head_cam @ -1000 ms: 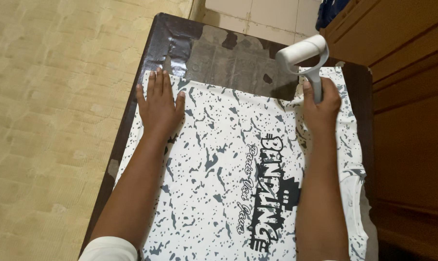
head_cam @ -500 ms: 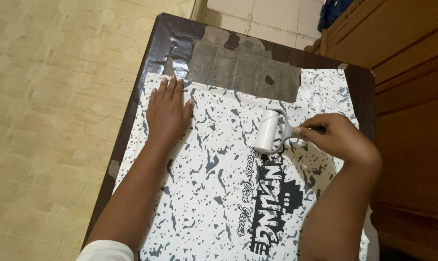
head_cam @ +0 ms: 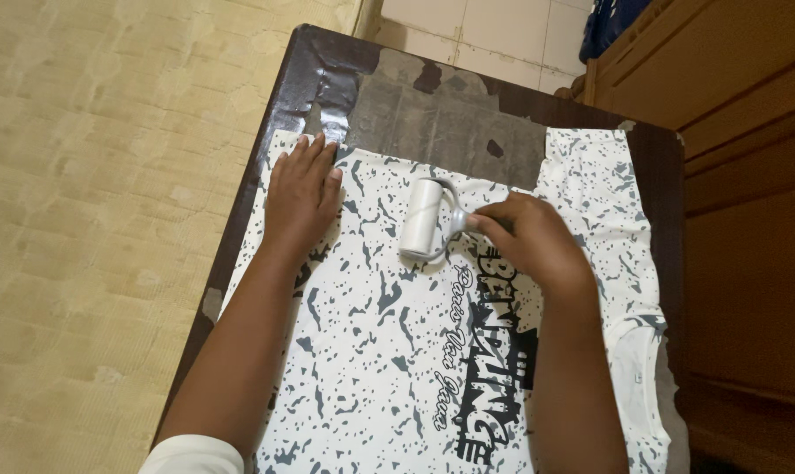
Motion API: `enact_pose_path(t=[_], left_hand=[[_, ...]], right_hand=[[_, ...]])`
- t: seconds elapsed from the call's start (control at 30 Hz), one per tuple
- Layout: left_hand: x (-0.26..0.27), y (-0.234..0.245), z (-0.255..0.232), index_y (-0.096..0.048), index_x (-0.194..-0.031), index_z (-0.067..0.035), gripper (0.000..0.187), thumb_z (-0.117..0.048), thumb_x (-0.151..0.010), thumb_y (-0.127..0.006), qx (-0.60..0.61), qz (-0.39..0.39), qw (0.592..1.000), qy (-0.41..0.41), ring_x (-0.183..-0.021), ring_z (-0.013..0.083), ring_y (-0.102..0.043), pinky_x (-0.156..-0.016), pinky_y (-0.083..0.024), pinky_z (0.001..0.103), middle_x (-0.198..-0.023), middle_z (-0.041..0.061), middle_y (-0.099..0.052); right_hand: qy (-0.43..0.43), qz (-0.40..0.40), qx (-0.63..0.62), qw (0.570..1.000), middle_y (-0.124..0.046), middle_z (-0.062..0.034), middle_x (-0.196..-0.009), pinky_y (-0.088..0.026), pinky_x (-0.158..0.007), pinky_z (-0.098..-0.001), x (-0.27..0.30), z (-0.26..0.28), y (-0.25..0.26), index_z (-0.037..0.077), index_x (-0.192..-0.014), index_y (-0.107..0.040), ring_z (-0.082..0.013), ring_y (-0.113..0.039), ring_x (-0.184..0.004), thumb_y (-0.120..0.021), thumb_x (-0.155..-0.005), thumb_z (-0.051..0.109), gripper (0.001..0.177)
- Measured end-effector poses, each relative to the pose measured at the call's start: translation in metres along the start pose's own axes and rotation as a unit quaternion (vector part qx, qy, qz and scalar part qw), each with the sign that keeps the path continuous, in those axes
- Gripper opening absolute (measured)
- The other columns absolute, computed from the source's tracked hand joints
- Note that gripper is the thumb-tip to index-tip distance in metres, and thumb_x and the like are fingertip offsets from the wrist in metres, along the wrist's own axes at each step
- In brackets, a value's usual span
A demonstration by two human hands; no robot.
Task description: The person uses a lint roller to roll over a white t-shirt with a black splatter pattern laid on a table. They repeatedly roll the entire surface, then fold the shirt in half and continue rolling the folded garment.
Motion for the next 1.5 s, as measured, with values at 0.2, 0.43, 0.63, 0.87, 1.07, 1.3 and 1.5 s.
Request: enact_pose_path(t=[0.2, 0.43, 0.63, 0.87, 1.07, 1.3, 1.5], left_hand=[[-0.002, 0.002, -0.001, -0.057, -0.145, -0.009, 0.058, -0.043, -0.113, -0.023, 0.047, -0.005, 0.999, 0.017, -0.153, 0.0287, -0.033, -0.125, -0.018, 0.049, -0.157, 0.011, -0.05], [-0.002, 0.012, -0.002, -0.059, -0.143, -0.009, 0.081, -0.056, -0.108, -0.004, 0.144, -0.022, 0.989, 0.028, -0.152, 0.031, -0.036, -0.125, -0.016, 0.05, -0.155, 0.013, -0.051], [-0.004, 0.015, 0.005, -0.06, -0.144, -0.008, 0.093, -0.068, -0.103, -0.002, 0.285, -0.039, 0.958, 0.007, -0.151, 0.0354, -0.041, -0.127, -0.026, 0.048, -0.158, 0.016, -0.051], [-0.003, 0.013, 0.018, -0.051, -0.15, -0.002, 0.11, -0.083, -0.095, -0.003, 0.45, -0.032, 0.892, 0.002, -0.155, 0.0377, -0.038, -0.131, -0.022, 0.048, -0.16, 0.023, -0.047], [-0.009, 0.005, 0.036, -0.045, -0.154, 0.003, 0.118, -0.087, -0.09, -0.004, 0.517, 0.003, 0.856, 0.013, -0.155, 0.0391, -0.037, -0.131, -0.02, 0.047, -0.16, 0.025, -0.046], [-0.006, 0.012, 0.034, -0.043, -0.154, 0.005, 0.119, -0.087, -0.088, -0.004, 0.55, 0.005, 0.833, 0.05, -0.155, 0.0362, -0.038, -0.131, -0.021, 0.045, -0.161, 0.026, -0.045], [-0.008, 0.019, 0.036, -0.042, -0.155, 0.005, 0.117, -0.084, -0.089, -0.004, 0.606, 0.016, 0.794, 0.054, -0.155, 0.0357, -0.04, -0.131, -0.026, 0.046, -0.162, 0.024, -0.046]], right_hand=[[0.06, -0.05, -0.045, 0.996, -0.068, -0.0082, -0.083, -0.053, -0.067, -0.0373, -0.006, 0.021, -0.028, 0.012, -0.109, -0.08, -0.0219, -0.065, -0.071, -0.071, -0.092, 0.035, 0.03], [0.142, -0.152, -0.05, 0.977, -0.064, -0.0092, -0.083, -0.05, -0.063, -0.0386, -0.011, 0.042, -0.066, 0.009, -0.11, -0.079, -0.0235, -0.061, -0.064, -0.07, -0.097, 0.031, 0.028], [0.24, -0.236, 0.009, 0.942, -0.062, -0.0075, -0.079, -0.048, -0.062, -0.0402, -0.015, 0.048, -0.086, 0.006, -0.114, -0.076, -0.0229, -0.057, -0.058, -0.068, -0.101, 0.026, 0.025], [0.252, -0.227, -0.044, 0.94, -0.061, -0.008, -0.082, -0.048, -0.063, -0.0362, -0.023, 0.051, -0.099, 0.006, -0.116, -0.075, -0.0228, -0.057, -0.062, -0.066, -0.103, 0.027, 0.026], [0.299, -0.232, 0.034, 0.925, -0.06, -0.0126, -0.096, -0.045, -0.074, -0.0414, -0.019, 0.06, -0.105, -0.002, -0.125, -0.065, -0.0263, -0.06, -0.087, -0.069, -0.095, 0.029, 0.043], [0.298, -0.206, 0.048, 0.931, -0.056, -0.0104, -0.099, -0.04, -0.079, -0.0416, -0.019, 0.068, -0.109, 0.0, -0.141, -0.058, -0.0255, -0.054, -0.093, -0.068, -0.098, 0.022, 0.05], [0.351, -0.215, 0.022, 0.911, -0.054, -0.0093, -0.105, -0.039, -0.086, -0.0415, -0.014, 0.073, -0.109, 0.007, -0.144, -0.058, -0.025, -0.052, -0.099, -0.071, -0.096, 0.015, 0.05]])
Point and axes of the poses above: each hand's wrist, its own x-axis away from the middle knuckle, its own y-axis out of the back of the hand, z = x × y, the point moved 3 cm from there along -x, towards the middle knuckle
